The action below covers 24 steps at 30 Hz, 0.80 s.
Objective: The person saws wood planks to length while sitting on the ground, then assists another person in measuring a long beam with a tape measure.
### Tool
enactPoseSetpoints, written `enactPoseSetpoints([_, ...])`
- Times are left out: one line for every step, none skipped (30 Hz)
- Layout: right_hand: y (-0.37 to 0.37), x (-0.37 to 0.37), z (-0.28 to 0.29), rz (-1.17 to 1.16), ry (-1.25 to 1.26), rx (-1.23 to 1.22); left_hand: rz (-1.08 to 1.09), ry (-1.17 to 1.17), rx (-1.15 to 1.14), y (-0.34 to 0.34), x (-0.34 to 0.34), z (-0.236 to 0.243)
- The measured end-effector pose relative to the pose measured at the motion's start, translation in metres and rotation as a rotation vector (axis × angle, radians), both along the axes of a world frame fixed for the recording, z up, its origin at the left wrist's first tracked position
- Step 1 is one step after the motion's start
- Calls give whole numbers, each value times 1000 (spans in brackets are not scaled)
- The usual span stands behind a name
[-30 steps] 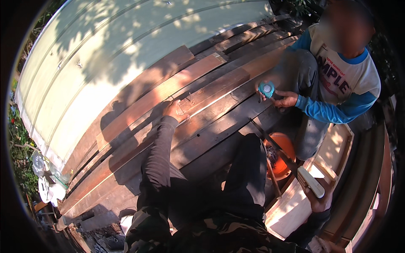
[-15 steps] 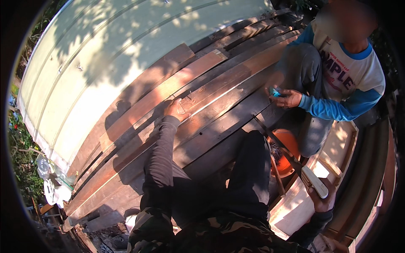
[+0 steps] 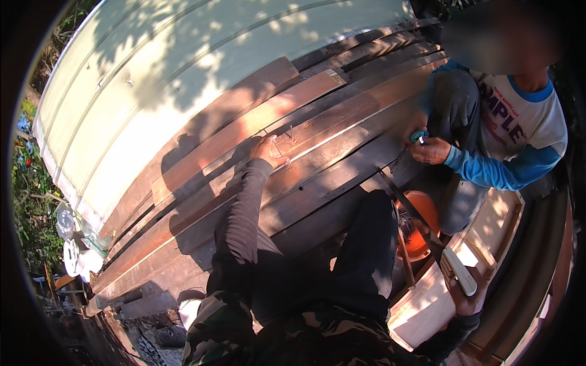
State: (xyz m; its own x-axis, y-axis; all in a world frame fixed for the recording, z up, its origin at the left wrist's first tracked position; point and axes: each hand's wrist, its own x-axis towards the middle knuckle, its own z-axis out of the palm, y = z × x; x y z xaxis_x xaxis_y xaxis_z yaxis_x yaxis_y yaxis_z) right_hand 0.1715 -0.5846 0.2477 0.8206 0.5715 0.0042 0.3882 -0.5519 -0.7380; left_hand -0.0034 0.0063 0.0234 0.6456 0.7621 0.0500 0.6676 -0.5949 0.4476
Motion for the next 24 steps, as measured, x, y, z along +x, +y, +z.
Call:
enactPoseSetpoints([1,0,0,7,-1,-3,4,-5,4,1,-1,-2])
enactPoseSetpoints([2,0,1,11,-2,-7,6,-10,6,2,-2,-3])
enactPoseSetpoints([2,0,2,16,-2,-12,1,-15,10,3,-2,-4])
enactPoseSetpoints([0,1,0,19,-8,-13,-5,-20,13,4,-2,-4])
enactPoseSetpoints([-1,1,-1,19,-15,-15,-13,-26,16,4,-1,-4])
enactPoseSetpoints([-2,1,-2,20,-22,-16,-10,-23,15,3,1,-4])
enactPoseSetpoints([-3,1,-2,17,-37,-26,-7,-20,13,2,3,-4])
enactPoseSetpoints([-1,0,0,16,-49,-33,-1,-14,13,2,2,-3])
enactPoseSetpoints([0,-1,1,16,-62,-41,-7,-30,18,3,2,-5])
enactPoseSetpoints([0,0,0,15,-53,-38,-12,-46,23,6,0,-8])
enactPoseSetpoints([-1,0,-1,12,-46,-37,-20,-64,26,7,0,-10])
enactPoseSetpoints([-2,1,-2,9,-38,-35,-46,-89,33,8,-2,-13])
enactPoseSetpoints([-4,1,-4,11,-32,-37,-72,-115,40,9,-4,-16])
enactPoseSetpoints([-4,2,-4,16,-26,-37,-94,-140,49,11,-7,-17])
enactPoseSetpoints([-3,2,-4,22,-19,-26,-118,-180,79,15,-7,-17])
enactPoseSetpoints([-2,1,-3,28,-11,-15,-76,-136,90,16,-8,-20])
enactPoseSetpoints([-2,0,-2,27,-4,-9,-41,-95,94,7,-2,-13])
enactPoseSetpoints([1,-1,2,29,15,9,-6,-54,99,1,2,-9])
enactPoseSetpoints([-1,-2,1,21,2,-6,-20,-40,62,-1,4,-13])
enactPoseSetpoints([-1,-3,0,20,-17,-8,-28,-32,37,1,2,-11])
enactPoseSetpoints([-1,-2,0,19,-36,-10,-36,-24,13,4,1,-10])
enactPoseSetpoints([-1,-2,2,26,-41,-15,-41,-50,8,5,-1,-9])
enactPoseSetpoints([-1,-2,3,33,-43,-23,-46,-73,1,5,-3,-11])
enactPoseSetpoints([-1,-1,3,42,-44,-31,-50,-95,-5,6,-6,-12])
